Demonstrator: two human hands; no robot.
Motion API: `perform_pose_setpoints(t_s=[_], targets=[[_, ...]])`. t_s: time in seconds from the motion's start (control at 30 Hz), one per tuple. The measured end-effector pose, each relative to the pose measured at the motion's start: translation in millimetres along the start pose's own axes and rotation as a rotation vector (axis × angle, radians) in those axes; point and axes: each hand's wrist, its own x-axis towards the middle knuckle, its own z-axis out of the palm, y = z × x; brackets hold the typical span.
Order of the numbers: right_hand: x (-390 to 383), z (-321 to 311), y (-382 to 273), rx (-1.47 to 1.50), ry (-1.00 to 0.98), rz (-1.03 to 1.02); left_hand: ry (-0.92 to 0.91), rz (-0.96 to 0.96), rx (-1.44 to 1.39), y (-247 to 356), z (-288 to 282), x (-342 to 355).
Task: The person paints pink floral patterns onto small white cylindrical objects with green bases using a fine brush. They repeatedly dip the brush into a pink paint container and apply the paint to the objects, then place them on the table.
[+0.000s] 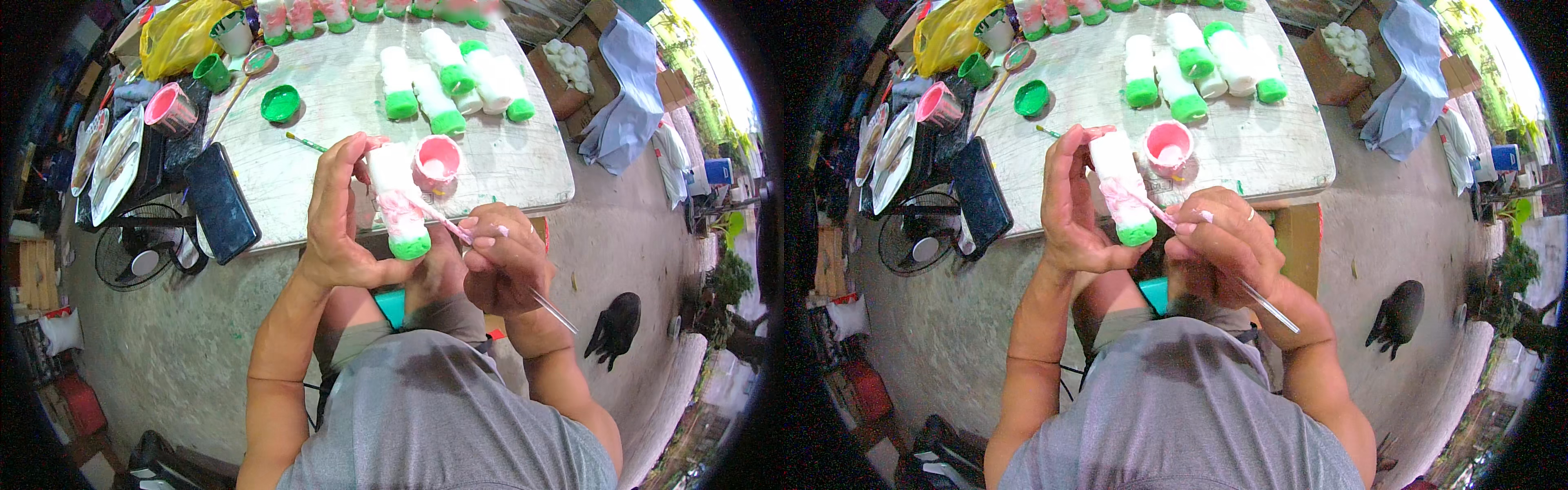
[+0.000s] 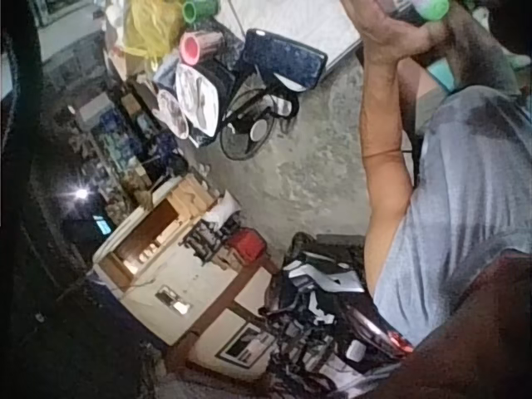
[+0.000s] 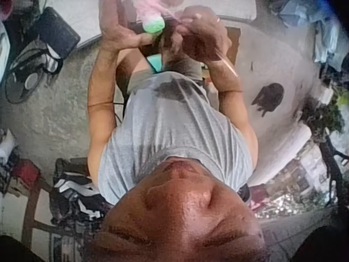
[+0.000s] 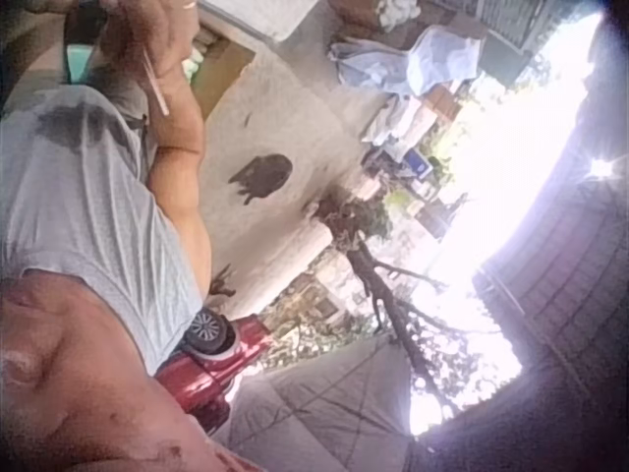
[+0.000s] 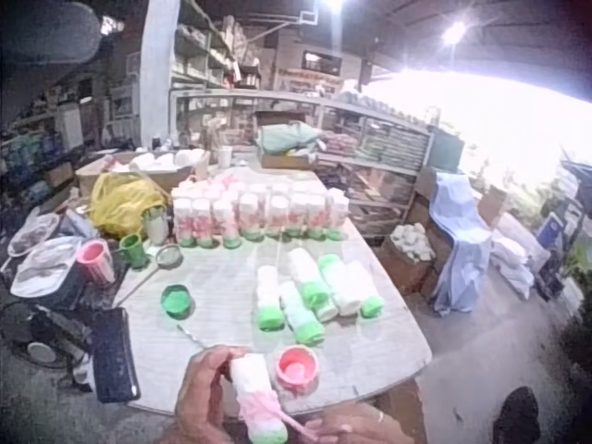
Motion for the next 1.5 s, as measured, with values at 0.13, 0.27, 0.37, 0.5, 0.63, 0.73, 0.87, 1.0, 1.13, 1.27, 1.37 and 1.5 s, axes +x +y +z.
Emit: perform_pose_setpoints(t_s=[0.13, 0.27, 0.37, 0.5, 0.63, 0.73, 0.87, 1.0, 1.13, 1.27, 1.37, 1.5], targets=[[8.4, -1.0, 0.4, -0.024, -0.068, -0.024, 0.000, -0.002, -0.014, 0.5, 0.4, -0.3], [1.3, 4.0, 1.2, 0.089, 0.040, 0.025, -0.018, 0.035, 0.046, 1.6, 0.1, 0.8], [0.8, 1.5, 5.0, 0.252, 0.185, 0.214, -0.061, 0.055, 0.130, 4.7, -0.4, 2.5], [12.3, 8.7, 3.9, 0.436, 0.329, 0.578, -0.074, 0.079, 0.141, 5.1, -2.1, -0.4], [15.3, 14.3, 8.0, 0.372, 0.296, 0.569, -0.054, 0.067, 0.103, 4.5, 0.6, -0.4], [15.2, 12.9, 10.6, 0.304, 0.276, 0.491, -0.061, 0.070, 0.118, 3.7, -0.7, 0.4], [19.5, 11.1, 7.5, 0.216, 0.209, 0.430, -0.045, 0.067, 0.111, 5.1, 0.3, 0.4], [20.7, 12.9, 10.8, 0.151, 0.243, 0.468, -0.048, 0.070, 0.094, 2.2, 0.0, -0.9], [18.3, 12.1, 11.1, 0.340, 0.337, 0.516, -0.078, 0.055, 0.085, 1.6, -0.7, -0.7], [18.8, 11.2, 14.4, 0.264, 0.326, 0.511, -0.073, 0.055, 0.037, 0.4, -0.9, -0.9], [33.4, -3.2, 18.6, 0.168, 0.323, 0.498, -0.061, 0.048, 0.038, -1.4, -2.7, -1.3], [59.1, -26.3, 30.3, -0.142, -0.021, 0.431, -0.004, -0.022, -0.030, 5.8, -6.5, 3.4]])
